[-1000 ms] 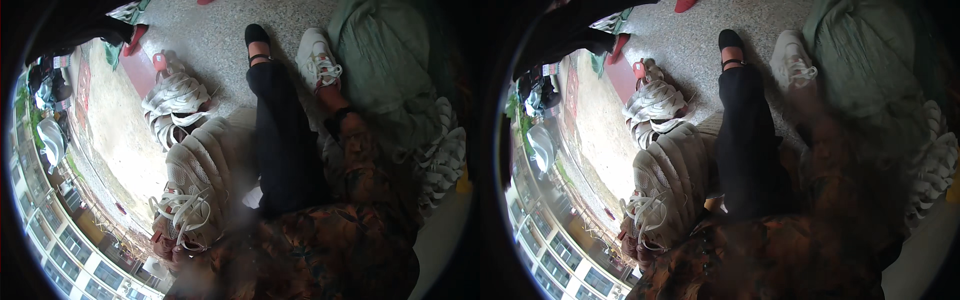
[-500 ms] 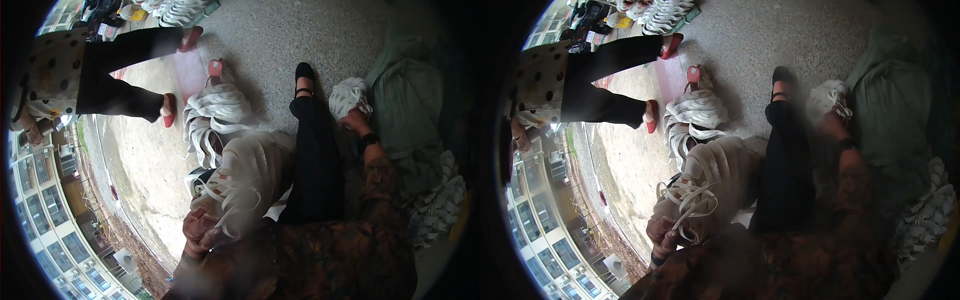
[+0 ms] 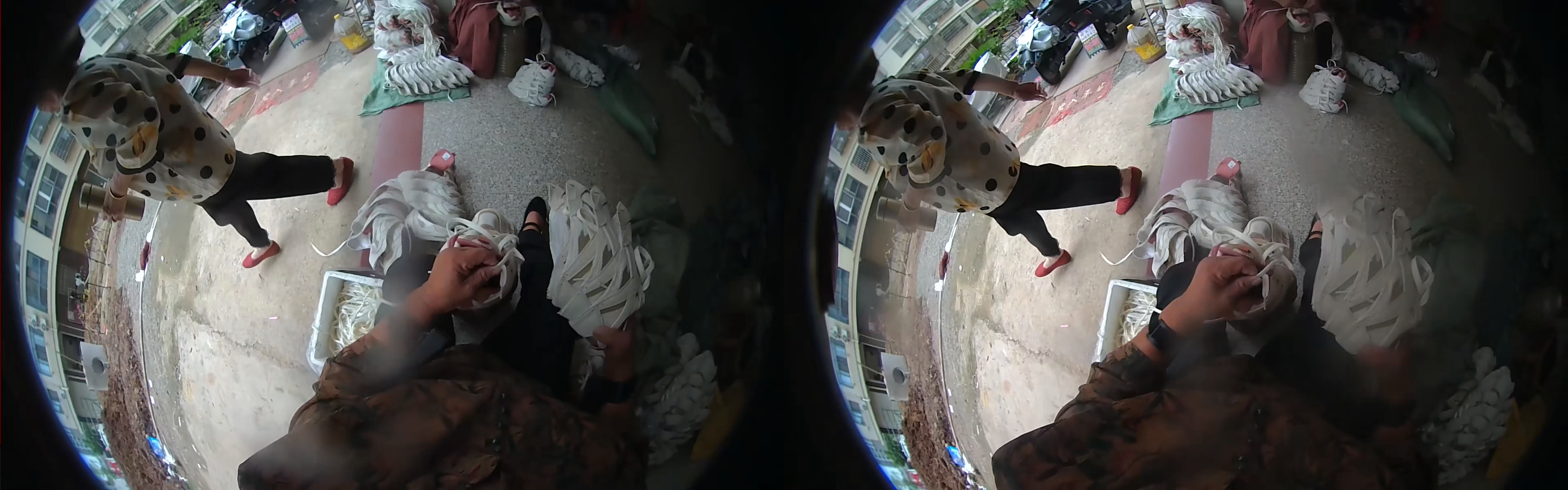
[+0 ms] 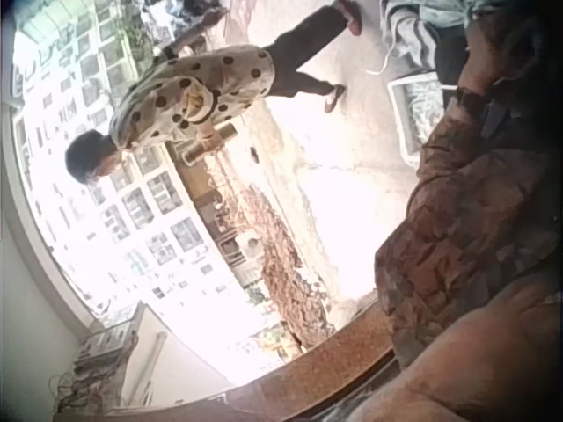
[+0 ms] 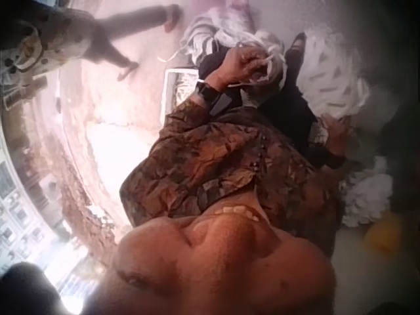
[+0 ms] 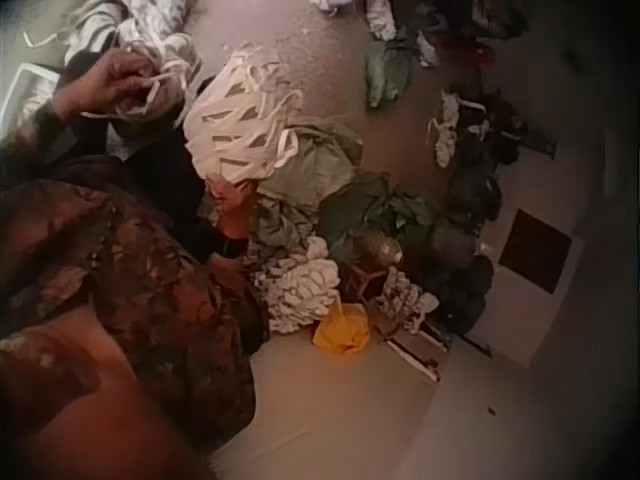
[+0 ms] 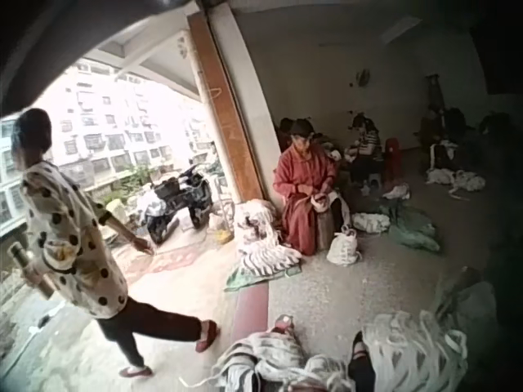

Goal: The person sits on the ground and threads a white lace through the eyelets of a white sneaker, pulling it tight and adjusting the fit. The person then picks up a second shoe and begins threading the lace through its eyelets as well.

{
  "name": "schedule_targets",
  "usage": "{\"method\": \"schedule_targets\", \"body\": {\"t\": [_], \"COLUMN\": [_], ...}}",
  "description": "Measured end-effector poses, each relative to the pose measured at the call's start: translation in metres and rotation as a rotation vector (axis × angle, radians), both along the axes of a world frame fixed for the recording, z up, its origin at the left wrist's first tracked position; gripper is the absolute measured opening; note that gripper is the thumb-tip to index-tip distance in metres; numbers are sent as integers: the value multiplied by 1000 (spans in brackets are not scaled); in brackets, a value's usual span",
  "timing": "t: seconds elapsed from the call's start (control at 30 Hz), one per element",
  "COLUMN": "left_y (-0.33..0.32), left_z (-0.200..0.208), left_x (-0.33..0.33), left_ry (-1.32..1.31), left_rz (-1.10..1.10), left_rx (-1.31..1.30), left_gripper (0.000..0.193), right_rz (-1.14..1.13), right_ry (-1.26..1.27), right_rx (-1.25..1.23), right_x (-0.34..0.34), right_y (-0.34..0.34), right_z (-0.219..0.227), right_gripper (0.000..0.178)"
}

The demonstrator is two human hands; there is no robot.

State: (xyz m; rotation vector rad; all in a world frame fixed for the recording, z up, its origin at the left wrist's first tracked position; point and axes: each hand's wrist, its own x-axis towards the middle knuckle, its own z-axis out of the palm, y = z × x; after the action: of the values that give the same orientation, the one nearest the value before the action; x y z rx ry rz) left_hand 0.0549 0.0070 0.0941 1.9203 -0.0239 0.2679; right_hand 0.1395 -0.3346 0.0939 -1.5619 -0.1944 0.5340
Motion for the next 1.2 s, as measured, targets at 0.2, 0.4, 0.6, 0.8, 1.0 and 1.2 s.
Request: {"method": "schedule_targets", "body": {"t": [0.2, 0.4, 0.6, 0.8, 1.0, 1.2], "left_y": [-2, 4, 4, 10, 13, 15], "left_z": [-32, -34, -45, -15, 15, 2], "left_x": [1, -9, -1, -10, -22, -20], "left_ry": [-204, -152, -59, 139, 84, -85], "left_rz": [-206, -276, -399, -394, -286, -298], "left_rx": [-47, -255, -241, -133, 39, -21], "left_gripper": [34, 49, 55, 63, 43, 56], "right_rz": [574, 747, 1509, 902, 765, 741], "right_ry": [-367, 64, -59, -21, 22, -136], "right_rx": [-279, -230, -191, -254, -329, -249], "right_x": [-30, -14, 62, 26, -7, -17], "right_y": [85, 119, 99, 115, 127, 118], "right_z": [26, 70, 40, 49, 74, 70], "right_gripper": [92, 80, 40, 88, 76, 28]}}
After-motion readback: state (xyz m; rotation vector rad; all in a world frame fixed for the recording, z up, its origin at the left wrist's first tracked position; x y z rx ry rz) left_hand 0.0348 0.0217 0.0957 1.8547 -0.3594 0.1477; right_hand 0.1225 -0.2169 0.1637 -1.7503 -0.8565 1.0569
